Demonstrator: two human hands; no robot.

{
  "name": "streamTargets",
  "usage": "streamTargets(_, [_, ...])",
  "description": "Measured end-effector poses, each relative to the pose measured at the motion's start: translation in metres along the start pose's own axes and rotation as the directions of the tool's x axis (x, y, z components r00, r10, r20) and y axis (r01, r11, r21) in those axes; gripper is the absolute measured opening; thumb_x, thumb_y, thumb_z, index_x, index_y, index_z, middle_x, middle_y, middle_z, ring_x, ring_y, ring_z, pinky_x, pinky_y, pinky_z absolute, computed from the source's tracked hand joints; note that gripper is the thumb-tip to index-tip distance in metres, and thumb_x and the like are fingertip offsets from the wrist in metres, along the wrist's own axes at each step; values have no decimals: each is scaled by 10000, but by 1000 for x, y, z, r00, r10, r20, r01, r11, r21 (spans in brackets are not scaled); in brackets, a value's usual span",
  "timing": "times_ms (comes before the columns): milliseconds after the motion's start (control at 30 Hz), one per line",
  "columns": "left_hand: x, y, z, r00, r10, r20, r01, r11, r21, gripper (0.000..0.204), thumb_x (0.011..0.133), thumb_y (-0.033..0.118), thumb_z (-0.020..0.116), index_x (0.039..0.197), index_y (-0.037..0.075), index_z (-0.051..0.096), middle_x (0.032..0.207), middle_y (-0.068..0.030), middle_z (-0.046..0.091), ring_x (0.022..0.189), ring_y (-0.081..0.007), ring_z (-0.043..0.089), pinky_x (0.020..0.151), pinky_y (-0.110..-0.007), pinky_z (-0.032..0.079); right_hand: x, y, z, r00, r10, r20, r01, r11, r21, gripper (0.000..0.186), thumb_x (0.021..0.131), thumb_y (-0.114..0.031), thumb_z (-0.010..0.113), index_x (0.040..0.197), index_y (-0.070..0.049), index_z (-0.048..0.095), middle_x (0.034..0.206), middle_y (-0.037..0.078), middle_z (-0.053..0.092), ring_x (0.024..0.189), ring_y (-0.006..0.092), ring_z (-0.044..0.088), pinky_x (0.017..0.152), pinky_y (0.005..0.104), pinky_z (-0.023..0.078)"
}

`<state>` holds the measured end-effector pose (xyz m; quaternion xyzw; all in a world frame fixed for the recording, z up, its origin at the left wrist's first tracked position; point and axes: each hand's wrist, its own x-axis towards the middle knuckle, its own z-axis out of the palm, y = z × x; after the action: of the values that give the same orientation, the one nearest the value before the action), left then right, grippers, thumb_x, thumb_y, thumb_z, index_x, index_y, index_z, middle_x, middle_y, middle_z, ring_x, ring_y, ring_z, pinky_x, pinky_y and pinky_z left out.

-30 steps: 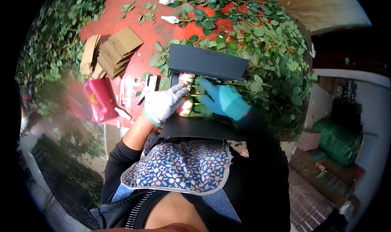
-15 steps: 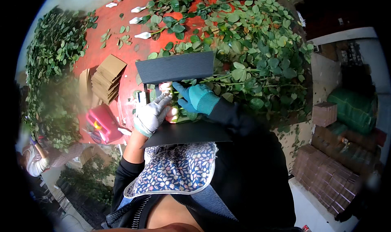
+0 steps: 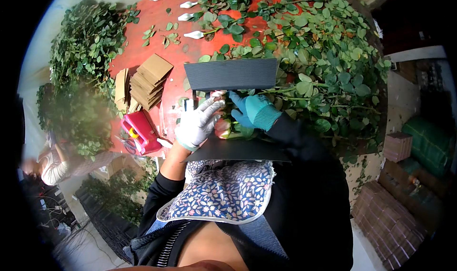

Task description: The person assembles a bouquet by placing roses into a black box, adding greenery, and inserting a cardboard spacer.

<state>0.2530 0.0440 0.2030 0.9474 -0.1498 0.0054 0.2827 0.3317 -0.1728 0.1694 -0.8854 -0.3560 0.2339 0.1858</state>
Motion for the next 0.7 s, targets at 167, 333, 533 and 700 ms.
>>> streamTargets(167, [8, -2, 2, 992, -25, 121, 16, 997, 78, 417, 902, 282, 613, 1305, 179, 581, 1373, -47, 557, 798, -278, 685, 655, -372, 545, -20, -8, -60, 973, -229, 21, 198, 883, 425, 622, 868, -306, 682, 1397, -54, 475, 747, 151, 674, 606, 284, 662, 581, 384, 513])
streamTargets(333, [4, -21, 14, 991, -9, 130, 8, 1000, 10, 393, 920, 256, 588, 1304, 171, 589, 1331, -61, 585, 864, -281, 685, 709, -364, 545, -83, -54, -152, 827, -535, 174, 455, 818, 352, 618, 844, -437, 698, 1335, -99, 537, 1050, 123, 672, 847, 301, 677, 757, 414, 542])
streamTargets(533, [-12, -41, -6, 996, -37, 83, 62, 940, -335, 323, 898, 99, 606, 1218, 74, 642, 1203, -144, 650, 1033, -312, 657, 854, -358, 533, -64, -70, -151, 961, -233, 149, 276, 832, -480, 207, 824, -196, 614, 999, -85, 628, 812, 81, 665, 754, 272, 685, 643, 413, 533])
streamTargets(700, [-39, -30, -65, 955, -286, 73, 291, 872, -393, 143, 940, 146, 598, 1015, 39, 657, 684, -81, 615, 734, -191, 635, 700, -352, 504, -30, -22, -115, 990, -121, -66, 63, 825, -562, 129, 864, -214, 605, 901, -92, 621, 769, 73, 656, 724, 245, 682, 599, 418, 528])
